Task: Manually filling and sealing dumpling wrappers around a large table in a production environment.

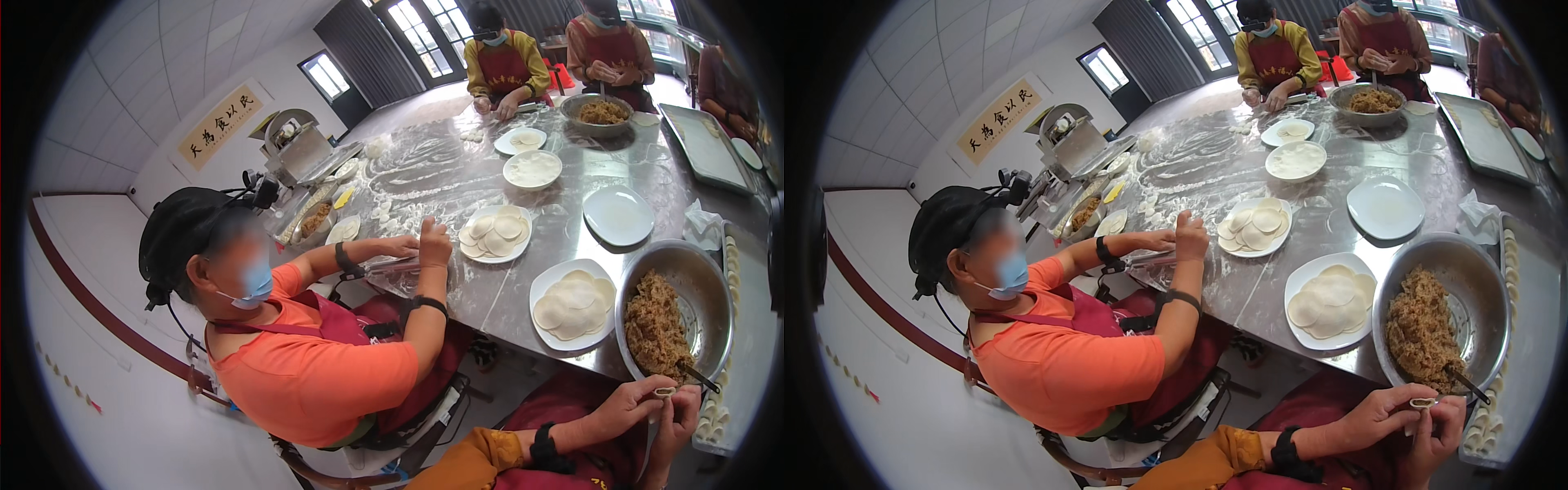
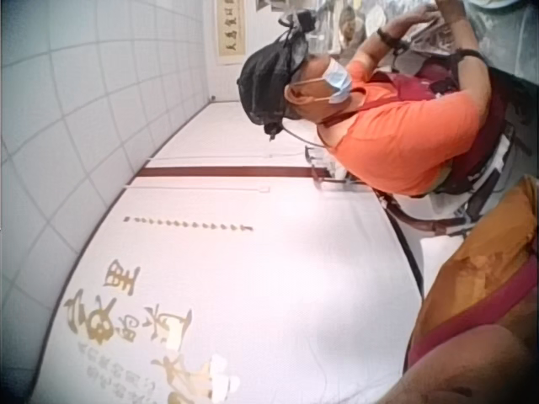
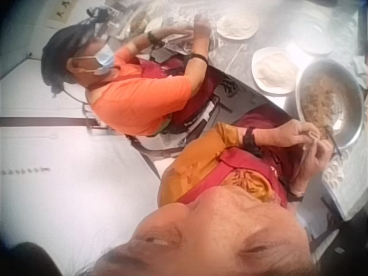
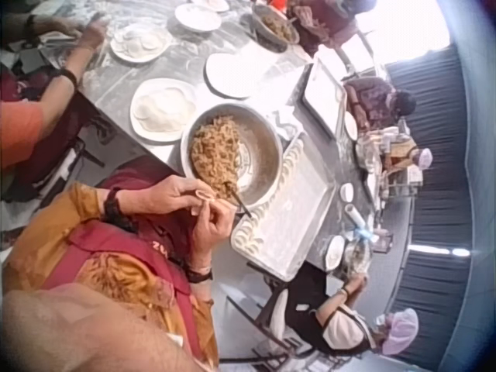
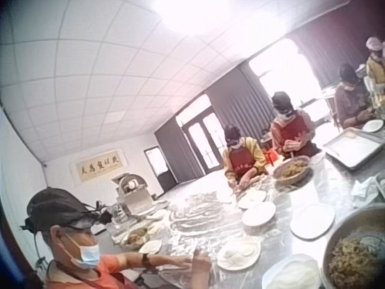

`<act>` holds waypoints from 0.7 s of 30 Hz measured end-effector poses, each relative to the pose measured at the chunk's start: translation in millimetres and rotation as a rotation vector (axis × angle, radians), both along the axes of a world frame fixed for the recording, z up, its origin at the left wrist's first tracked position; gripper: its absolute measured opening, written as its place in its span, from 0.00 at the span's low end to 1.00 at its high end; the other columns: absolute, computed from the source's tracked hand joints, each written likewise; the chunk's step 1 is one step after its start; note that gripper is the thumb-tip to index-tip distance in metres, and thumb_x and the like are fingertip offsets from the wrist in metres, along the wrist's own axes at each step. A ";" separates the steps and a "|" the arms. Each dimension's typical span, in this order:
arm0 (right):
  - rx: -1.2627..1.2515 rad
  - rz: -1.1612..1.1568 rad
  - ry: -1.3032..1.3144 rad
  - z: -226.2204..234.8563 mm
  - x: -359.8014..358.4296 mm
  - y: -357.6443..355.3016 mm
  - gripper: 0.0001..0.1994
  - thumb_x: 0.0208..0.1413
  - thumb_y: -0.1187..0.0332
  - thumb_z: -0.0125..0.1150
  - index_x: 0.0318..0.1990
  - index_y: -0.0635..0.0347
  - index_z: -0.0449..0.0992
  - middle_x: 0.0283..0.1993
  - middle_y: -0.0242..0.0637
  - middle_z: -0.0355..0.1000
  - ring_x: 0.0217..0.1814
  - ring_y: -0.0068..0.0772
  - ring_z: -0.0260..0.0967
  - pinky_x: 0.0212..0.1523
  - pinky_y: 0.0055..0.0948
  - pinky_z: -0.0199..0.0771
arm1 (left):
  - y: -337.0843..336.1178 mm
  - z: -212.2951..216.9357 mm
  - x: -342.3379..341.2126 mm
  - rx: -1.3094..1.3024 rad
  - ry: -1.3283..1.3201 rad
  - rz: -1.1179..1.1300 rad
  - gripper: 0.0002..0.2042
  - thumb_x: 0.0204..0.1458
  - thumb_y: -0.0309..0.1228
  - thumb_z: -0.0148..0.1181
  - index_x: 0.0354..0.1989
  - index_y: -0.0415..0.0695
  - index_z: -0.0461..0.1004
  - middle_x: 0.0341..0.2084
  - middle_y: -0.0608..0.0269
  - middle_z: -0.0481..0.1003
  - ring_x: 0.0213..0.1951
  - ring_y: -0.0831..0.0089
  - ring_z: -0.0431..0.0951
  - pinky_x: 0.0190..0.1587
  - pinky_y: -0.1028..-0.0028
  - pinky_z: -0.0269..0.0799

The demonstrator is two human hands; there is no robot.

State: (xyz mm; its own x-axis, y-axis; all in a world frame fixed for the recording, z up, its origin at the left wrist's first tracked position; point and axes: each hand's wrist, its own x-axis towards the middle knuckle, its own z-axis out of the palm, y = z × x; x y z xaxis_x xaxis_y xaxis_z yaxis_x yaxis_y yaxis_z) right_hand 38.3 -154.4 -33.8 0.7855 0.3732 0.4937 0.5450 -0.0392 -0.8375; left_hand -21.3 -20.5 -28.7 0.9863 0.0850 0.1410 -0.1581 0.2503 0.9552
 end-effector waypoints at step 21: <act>0.010 -0.084 -0.151 24.7 -3.6 10.7 0.07 0.42 0.80 0.65 0.30 0.63 0.74 0.31 0.38 0.68 0.28 0.30 0.68 0.28 0.22 0.69 | 6.2 10.5 -10.6 0.124 0.119 0.073 0.18 0.56 0.19 0.47 0.56 0.37 0.64 0.43 0.61 0.72 0.42 0.80 0.72 0.44 0.81 0.68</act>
State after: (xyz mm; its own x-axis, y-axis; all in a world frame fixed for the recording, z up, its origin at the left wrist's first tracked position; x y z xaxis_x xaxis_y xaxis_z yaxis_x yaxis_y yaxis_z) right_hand 34.6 -143.7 -9.1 0.7301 0.3042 0.6118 0.6599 -0.0818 -0.7469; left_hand -31.9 -14.3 -18.2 0.9885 0.1467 0.0376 -0.0558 0.1218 0.9910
